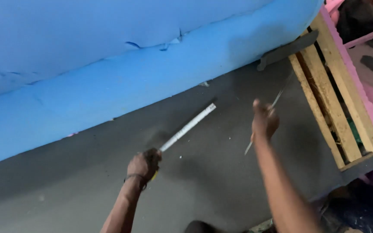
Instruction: Measuring and marking dimensions on foam pieces using a tape measure and a pencil in preparation for upholstery.
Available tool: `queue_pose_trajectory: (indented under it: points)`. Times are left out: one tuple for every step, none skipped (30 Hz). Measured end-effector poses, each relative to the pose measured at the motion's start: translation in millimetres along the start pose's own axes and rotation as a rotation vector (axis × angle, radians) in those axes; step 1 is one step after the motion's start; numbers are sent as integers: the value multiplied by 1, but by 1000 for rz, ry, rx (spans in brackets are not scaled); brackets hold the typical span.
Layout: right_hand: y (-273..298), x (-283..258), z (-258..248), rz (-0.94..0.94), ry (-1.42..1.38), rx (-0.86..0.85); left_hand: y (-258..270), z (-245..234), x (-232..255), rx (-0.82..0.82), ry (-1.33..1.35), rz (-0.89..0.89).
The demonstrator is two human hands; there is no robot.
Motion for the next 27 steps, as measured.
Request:
queue_pose_trajectory:
  points:
    - [-35, -9, 14, -2, 5, 4, -16, 3, -3, -4, 5, 3]
    - [-69, -20, 27, -100, 76, 67, -31, 6, -6, 27, 68, -12]
    - [-104, -33, 42, -200, 145, 128, -47, 7, -9, 60, 133, -29]
    - [-126, -40, 58, -203, 150, 130, -57, 18, -11, 57, 138, -26]
    - [-149, -50, 75, -242, 196, 143, -66, 27, -13, 61, 135, -69]
    - [-173, -60, 91, -281, 241, 156, -75, 37, -14, 65, 133, -112]
    - [-170, -70, 96, -269, 254, 157, -72, 41, -20, 49, 128, -116]
    - [-167, -81, 100, -236, 267, 121, -67, 43, -24, 87, 176, -57]
    - [-169, -102, 109, -214, 263, 90, -72, 37, -26, 143, 223, 11]
    - [-182, -93, 118, -211, 258, 97, -77, 39, -30, 143, 217, 19]
    - [-194, -83, 119, -257, 277, 128, -80, 44, -33, 145, 183, 19]
    - [-204, -74, 120, -303, 297, 158, -80, 49, -36, 147, 148, 19]
    - [-215, -57, 109, -301, 296, 166, -82, 52, -37, 144, 146, 27]
    - [-222, -45, 96, -510, 234, 256, -82, 53, -39, 156, 159, 52]
    - [-228, -36, 87, -725, 167, 340, -84, 52, -41, 174, 175, 77]
    - [-187, -39, 32, -729, 164, 347, -86, 54, -43, 177, 176, 84]
    - [-141, -50, -7, -568, 206, 229, -88, 57, -44, 153, 165, 51]
    - [-82, -61, -45, -408, 247, 109, -89, 60, -46, 128, 155, 17]
    - [-75, -35, -81, -417, 240, 115, -93, 61, -47, 137, 158, 25]
    - [-61, -12, -118, -470, 414, 192, -97, 64, -49, 108, 130, 30]
    - [-40, 9, -160, -521, 591, 268, -99, 69, -50, 77, 105, 35]
    - [-21, 45, -180, -528, 588, 275, -100, 65, -45, 83, 110, 42]
    - [3, 83, -205, -350, 667, 262, -98, 62, -43, 92, 139, 33]
    - [32, 117, -235, -170, 741, 248, -95, 61, -41, 102, 168, 23]
    - [2, 229, -226, -172, 734, 251, -94, 54, -37, 108, 167, 28]
    - [-5, 335, -219, -103, 502, 93, -93, 48, -34, 87, 195, 12]
    - [12, 429, -215, -36, 272, -65, -89, 46, -29, 61, 225, -4]
Point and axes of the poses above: each hand's wrist, its own y-axis away from the middle knuckle, its own z-axis out of the palm, x = y × z, the point moved 2 cm from there along -y, towards the middle knuckle, and after that the axes turned 10 degrees about z, right-handed, at the moved point
